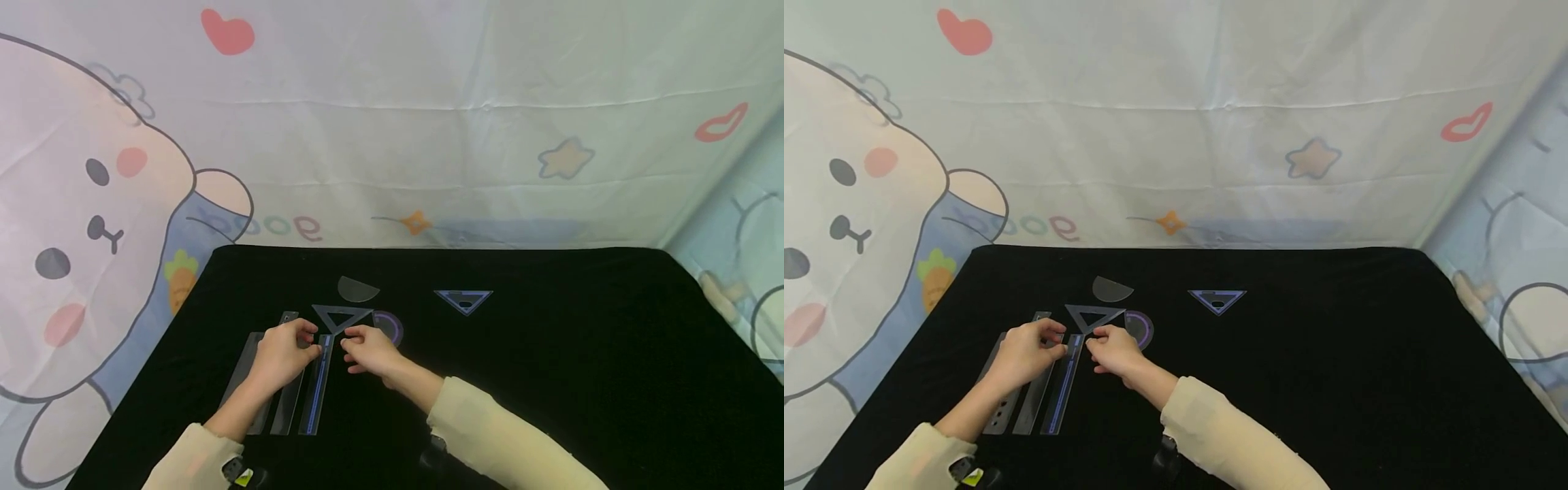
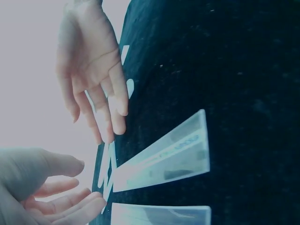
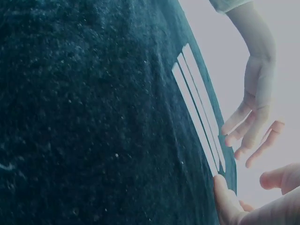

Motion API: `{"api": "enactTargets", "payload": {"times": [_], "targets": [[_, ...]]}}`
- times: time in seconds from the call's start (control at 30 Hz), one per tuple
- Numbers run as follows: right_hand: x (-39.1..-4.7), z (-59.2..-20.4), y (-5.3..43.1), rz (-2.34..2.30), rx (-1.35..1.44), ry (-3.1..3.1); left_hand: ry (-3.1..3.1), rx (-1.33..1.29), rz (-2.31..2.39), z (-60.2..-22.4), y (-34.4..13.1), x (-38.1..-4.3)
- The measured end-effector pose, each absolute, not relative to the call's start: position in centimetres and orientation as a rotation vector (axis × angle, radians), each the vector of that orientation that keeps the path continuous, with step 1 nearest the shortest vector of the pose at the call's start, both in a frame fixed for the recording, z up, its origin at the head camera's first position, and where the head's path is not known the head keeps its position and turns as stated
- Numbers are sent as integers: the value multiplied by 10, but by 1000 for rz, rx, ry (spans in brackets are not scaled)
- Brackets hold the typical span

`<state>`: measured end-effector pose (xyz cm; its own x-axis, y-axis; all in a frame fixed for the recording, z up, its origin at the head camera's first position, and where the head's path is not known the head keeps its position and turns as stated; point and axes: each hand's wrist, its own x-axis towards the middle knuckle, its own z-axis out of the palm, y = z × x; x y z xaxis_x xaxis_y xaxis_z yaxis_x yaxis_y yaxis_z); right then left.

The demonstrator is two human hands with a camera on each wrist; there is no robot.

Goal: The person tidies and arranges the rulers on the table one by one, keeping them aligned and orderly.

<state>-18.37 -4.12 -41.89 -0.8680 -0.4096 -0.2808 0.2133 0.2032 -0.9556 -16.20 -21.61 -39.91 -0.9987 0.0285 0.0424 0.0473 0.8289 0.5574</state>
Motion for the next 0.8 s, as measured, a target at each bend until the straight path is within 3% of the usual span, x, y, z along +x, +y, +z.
{"api": "enactTargets", "payload": {"times": [0.27, 0.8], "targets": [[-195, -421, -37, -1772, -105, 1996, -2885, -63, -1007, -399, -219, -177], [-209, -422, -33, -1859, 45, 1918, -2869, 220, -1218, -400, -223, -215]]}}
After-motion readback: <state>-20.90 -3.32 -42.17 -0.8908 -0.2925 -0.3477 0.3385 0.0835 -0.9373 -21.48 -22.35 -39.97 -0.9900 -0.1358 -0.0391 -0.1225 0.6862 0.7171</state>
